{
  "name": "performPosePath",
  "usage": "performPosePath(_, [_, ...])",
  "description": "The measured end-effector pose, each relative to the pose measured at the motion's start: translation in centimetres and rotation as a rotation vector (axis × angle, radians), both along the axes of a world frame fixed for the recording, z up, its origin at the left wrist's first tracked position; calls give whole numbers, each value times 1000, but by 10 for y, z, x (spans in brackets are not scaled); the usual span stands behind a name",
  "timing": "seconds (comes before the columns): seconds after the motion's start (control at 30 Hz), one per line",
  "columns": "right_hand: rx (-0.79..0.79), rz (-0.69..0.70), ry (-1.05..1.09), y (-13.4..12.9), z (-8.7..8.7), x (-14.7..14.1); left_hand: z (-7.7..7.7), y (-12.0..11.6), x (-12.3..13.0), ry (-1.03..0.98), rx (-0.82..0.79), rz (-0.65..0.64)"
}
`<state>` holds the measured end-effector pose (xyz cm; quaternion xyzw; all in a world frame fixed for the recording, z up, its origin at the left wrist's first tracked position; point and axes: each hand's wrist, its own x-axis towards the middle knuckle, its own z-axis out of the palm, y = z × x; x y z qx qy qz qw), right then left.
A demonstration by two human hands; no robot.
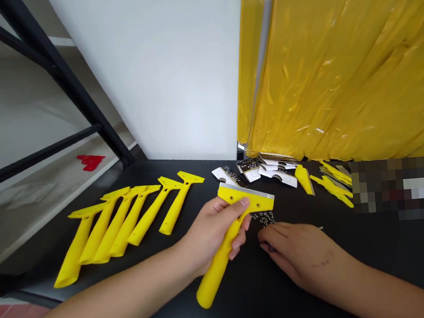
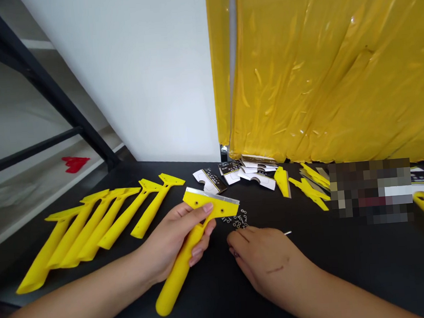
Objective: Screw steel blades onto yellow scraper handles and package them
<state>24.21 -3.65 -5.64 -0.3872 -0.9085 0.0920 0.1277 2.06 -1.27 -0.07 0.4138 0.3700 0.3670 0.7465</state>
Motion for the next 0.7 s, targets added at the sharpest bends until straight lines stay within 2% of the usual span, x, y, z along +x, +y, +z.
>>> performPosePath(0.13, [-61, -16, 37, 1, 6, 5, 0, -3, 0, 12, -5, -49])
performPosePath(0.23, [-200, -70, 201, 0, 21, 11, 2, -9, -2, 27, -3, -121])
performPosePath(0.3, [-361, -130, 416, 0, 33, 13, 4, -13, -2, 9, -1, -138])
performPosePath(0.4, [-745, -258, 767, 0, 46, 14, 5, -17, -1, -31, -10, -141])
performPosePath(0.47, [-1023, -327, 974, 1, 49, 12, 4, -18, 0, -45, -20, -143])
performPosePath(0.53, [-1221, -336, 1134, 1, 49, 11, 3, -17, 1, -47, -24, -140])
performPosePath(0.6, [-1323, -310, 1231, 1, 47, 11, 2, -16, 2, -41, -25, -135])
performPosePath(0.7, [-1375, -284, 1312, 2, 43, 13, 0, -14, 2, -27, -27, -115])
